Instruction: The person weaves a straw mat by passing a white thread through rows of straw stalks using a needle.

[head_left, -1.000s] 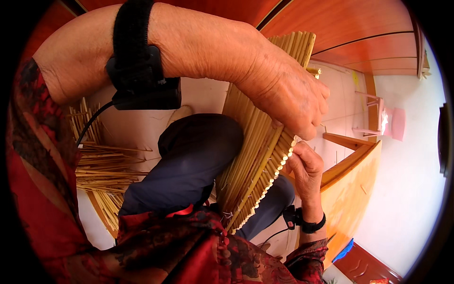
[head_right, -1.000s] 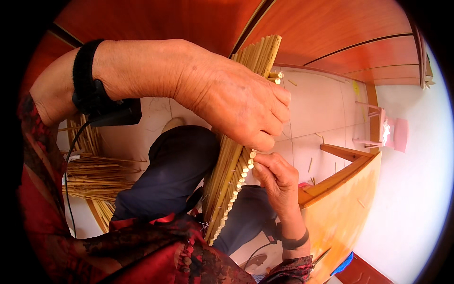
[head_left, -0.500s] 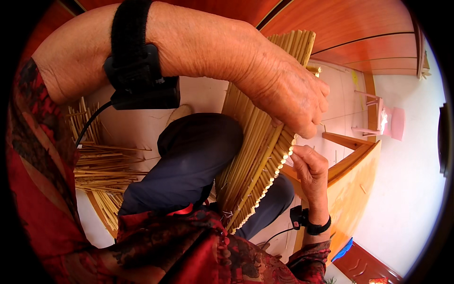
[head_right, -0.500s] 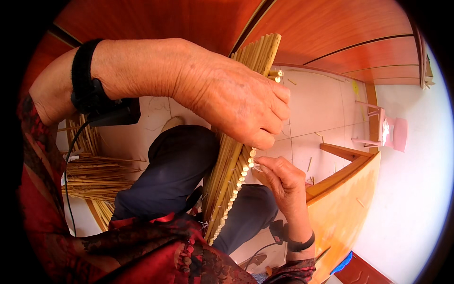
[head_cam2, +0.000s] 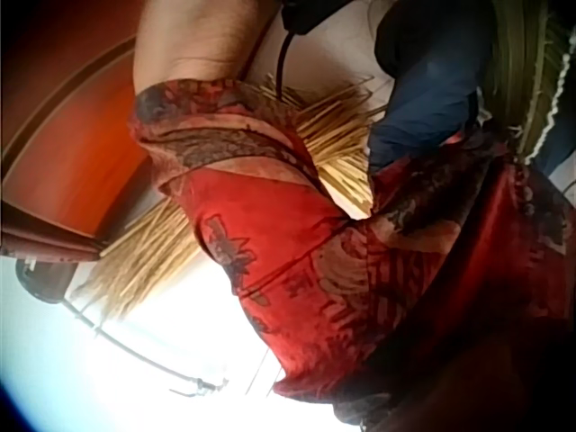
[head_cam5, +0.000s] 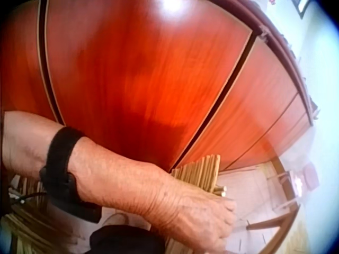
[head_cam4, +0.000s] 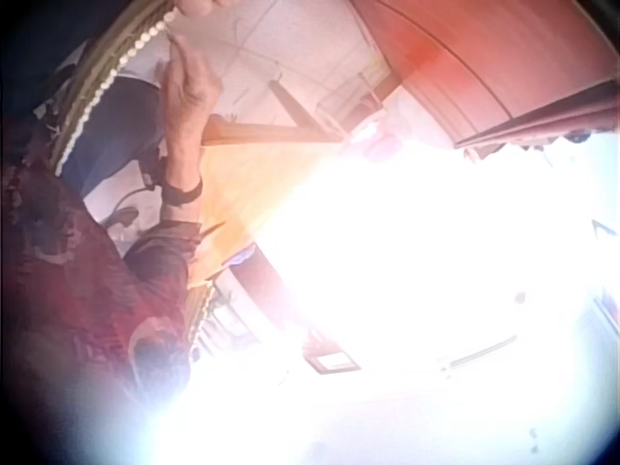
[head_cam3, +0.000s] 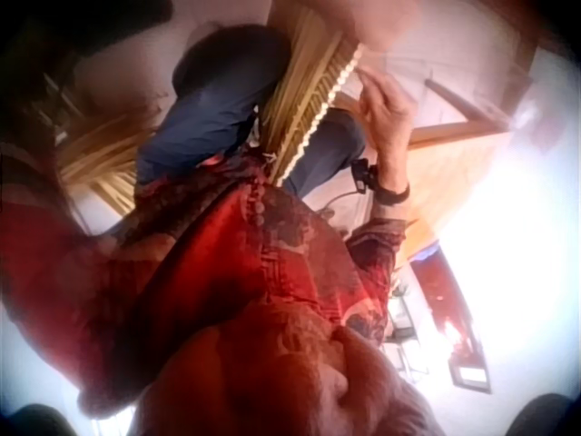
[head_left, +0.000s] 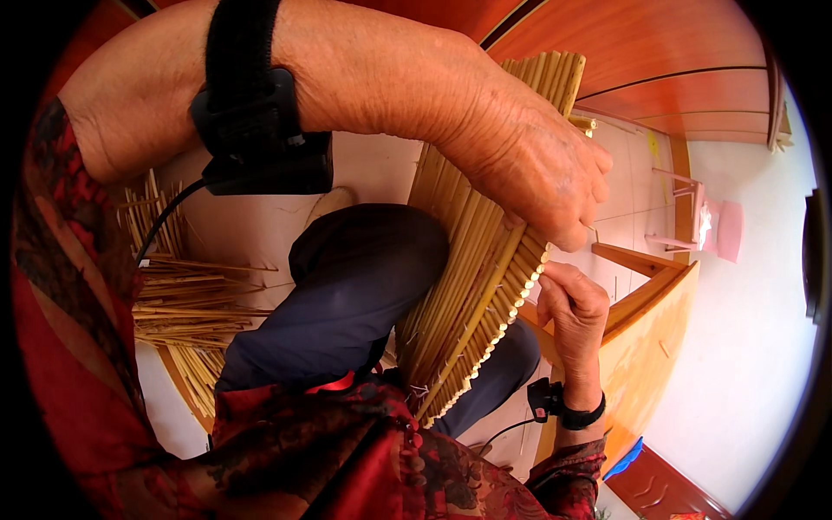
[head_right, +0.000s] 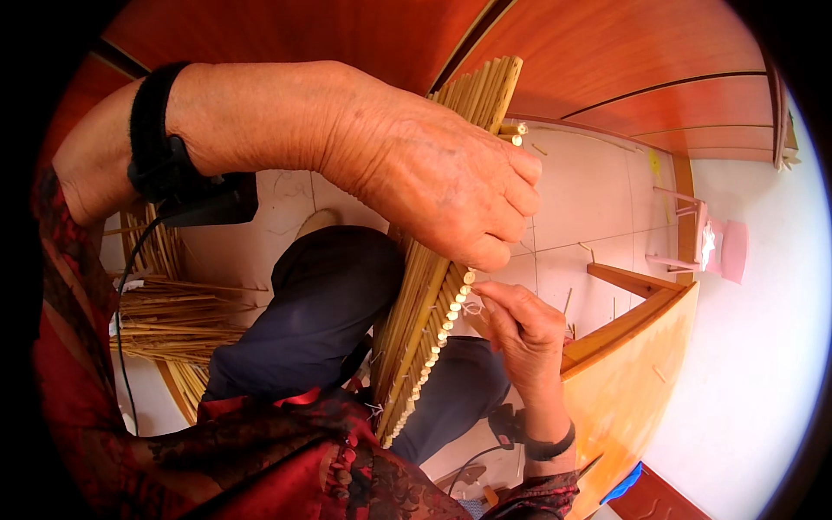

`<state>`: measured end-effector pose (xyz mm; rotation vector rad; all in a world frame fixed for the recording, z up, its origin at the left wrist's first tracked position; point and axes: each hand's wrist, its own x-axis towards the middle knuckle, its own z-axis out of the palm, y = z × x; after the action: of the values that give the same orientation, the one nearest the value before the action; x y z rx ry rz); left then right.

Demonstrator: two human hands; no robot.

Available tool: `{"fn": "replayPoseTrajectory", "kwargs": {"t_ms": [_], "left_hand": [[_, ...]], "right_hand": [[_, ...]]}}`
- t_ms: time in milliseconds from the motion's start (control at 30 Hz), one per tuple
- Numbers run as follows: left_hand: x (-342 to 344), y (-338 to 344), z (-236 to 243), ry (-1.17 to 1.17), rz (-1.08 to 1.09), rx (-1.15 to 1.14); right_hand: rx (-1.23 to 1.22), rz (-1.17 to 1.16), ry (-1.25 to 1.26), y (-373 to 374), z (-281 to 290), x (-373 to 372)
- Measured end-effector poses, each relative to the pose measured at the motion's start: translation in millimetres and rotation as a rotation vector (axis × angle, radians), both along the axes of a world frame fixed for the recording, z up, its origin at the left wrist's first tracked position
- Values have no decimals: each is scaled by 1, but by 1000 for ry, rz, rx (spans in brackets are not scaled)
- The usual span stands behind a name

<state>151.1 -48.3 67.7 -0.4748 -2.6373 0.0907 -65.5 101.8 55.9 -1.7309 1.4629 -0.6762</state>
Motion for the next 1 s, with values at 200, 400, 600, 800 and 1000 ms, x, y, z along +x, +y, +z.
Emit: {"fn": "replayPoseTrajectory", "kwargs": {"t_ms": [200,400,600,800,1000], "left_hand": [[0,-1,-2,-5,13,-3],[-6,-3,-12,87,-13,11],[-4,-4,-10,73,5,-1],[-2,-6,-5,61,18,-14],[-2,-3,-4,57,34,-30]], "right_hand": [[-79,90,94,-3,3,3],[-56,92,80,-4,1,1],[-99,164,96,-10,-1,2],[-92,133,35,-10,-6,2],[-65,117,8,-9,-9,0]]}}
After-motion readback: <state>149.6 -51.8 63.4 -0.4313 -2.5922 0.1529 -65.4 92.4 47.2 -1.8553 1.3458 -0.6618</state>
